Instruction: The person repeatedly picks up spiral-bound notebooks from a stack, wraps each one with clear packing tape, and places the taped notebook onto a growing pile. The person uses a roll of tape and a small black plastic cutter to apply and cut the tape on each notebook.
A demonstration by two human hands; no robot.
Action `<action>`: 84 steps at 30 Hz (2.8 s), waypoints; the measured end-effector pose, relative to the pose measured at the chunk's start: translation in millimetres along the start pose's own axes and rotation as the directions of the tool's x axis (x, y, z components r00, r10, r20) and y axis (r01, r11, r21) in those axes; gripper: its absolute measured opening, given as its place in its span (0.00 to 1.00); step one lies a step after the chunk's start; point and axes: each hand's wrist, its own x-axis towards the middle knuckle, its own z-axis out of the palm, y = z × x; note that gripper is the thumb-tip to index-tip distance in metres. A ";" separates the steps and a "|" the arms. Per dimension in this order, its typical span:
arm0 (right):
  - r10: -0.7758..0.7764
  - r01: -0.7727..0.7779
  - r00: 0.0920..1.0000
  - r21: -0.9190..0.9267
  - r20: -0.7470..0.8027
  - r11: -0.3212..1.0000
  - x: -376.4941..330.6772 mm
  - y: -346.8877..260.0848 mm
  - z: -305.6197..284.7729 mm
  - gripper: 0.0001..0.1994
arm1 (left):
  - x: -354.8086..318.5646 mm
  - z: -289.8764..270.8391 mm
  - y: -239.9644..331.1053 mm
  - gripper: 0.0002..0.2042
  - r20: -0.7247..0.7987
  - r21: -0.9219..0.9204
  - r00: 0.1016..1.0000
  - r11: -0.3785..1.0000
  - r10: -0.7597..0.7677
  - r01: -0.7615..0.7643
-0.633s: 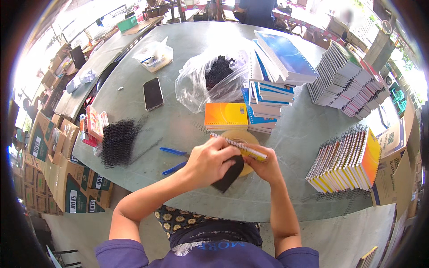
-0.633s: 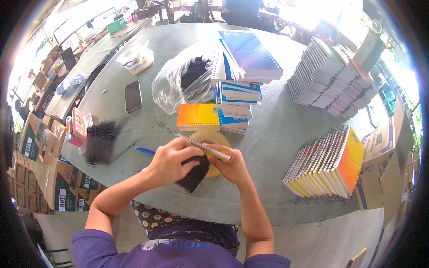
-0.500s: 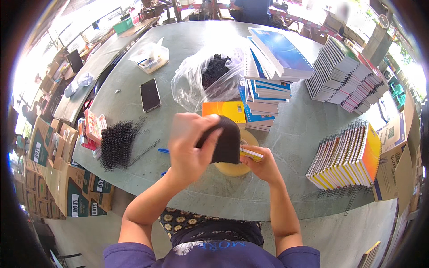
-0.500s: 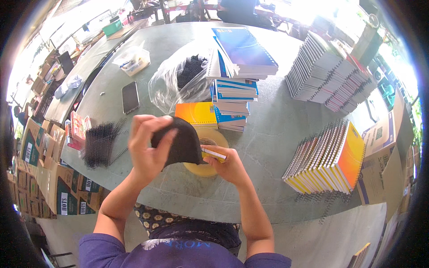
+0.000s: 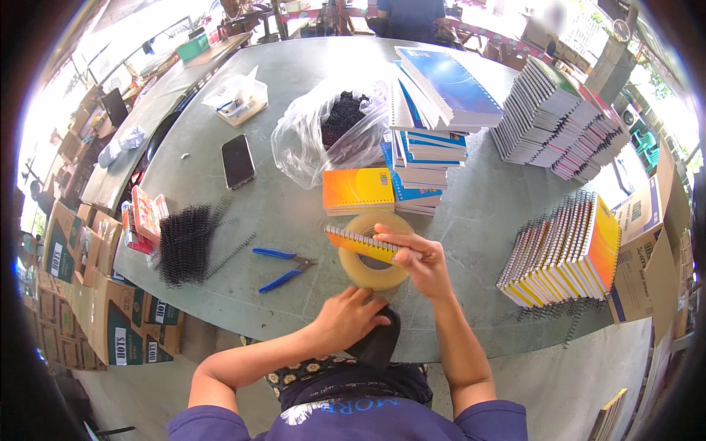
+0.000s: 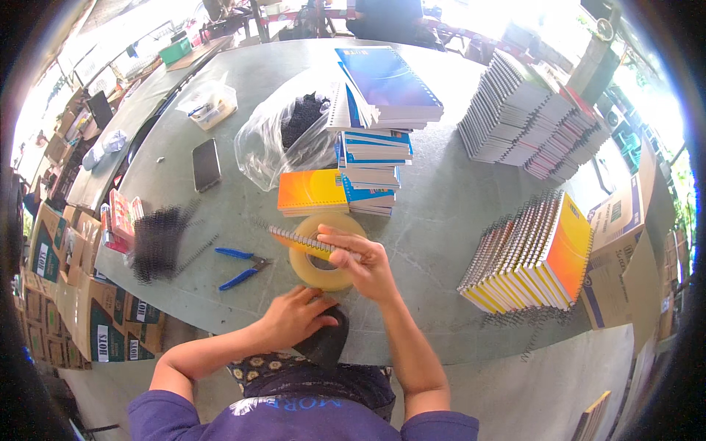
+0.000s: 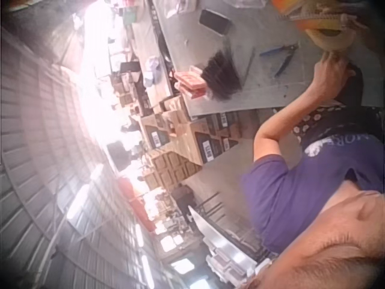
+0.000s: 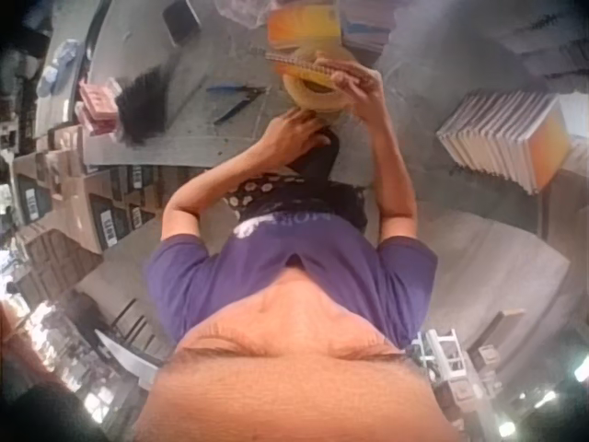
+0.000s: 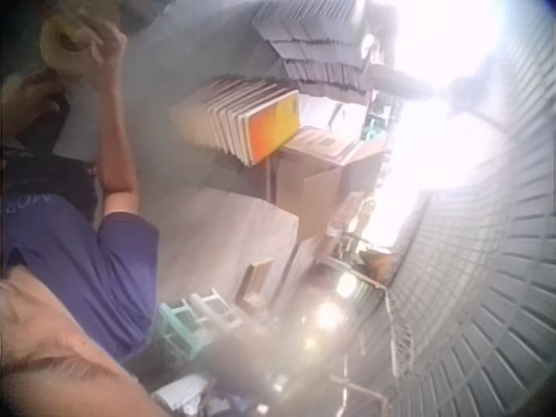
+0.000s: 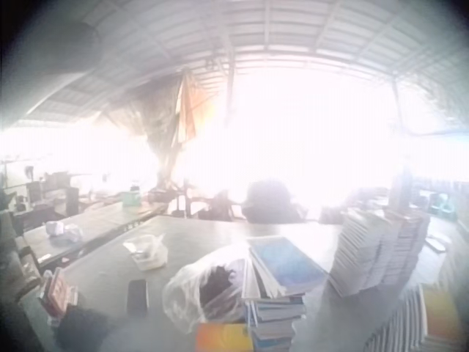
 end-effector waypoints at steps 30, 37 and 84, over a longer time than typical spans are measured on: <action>-0.018 -0.172 0.955 -0.600 -0.297 0.781 -42.5 -31.8 -4.5 0.07 | 94.2 -38.1 0.4 0.11 -0.063 -0.064 0.953 0.952 0.295 -0.299; 0.015 -0.225 0.940 -0.590 -0.340 0.775 -41.1 -31.6 -2.5 0.06 | 98.0 -41.6 0.9 0.09 0.022 -0.132 0.952 0.945 0.306 -0.301; -0.260 -0.464 0.871 -0.872 -0.418 -0.154 -73.5 -228.8 -76.4 0.12 | 103.8 -67.4 -118.6 0.05 -0.179 0.243 0.974 0.965 0.140 -0.094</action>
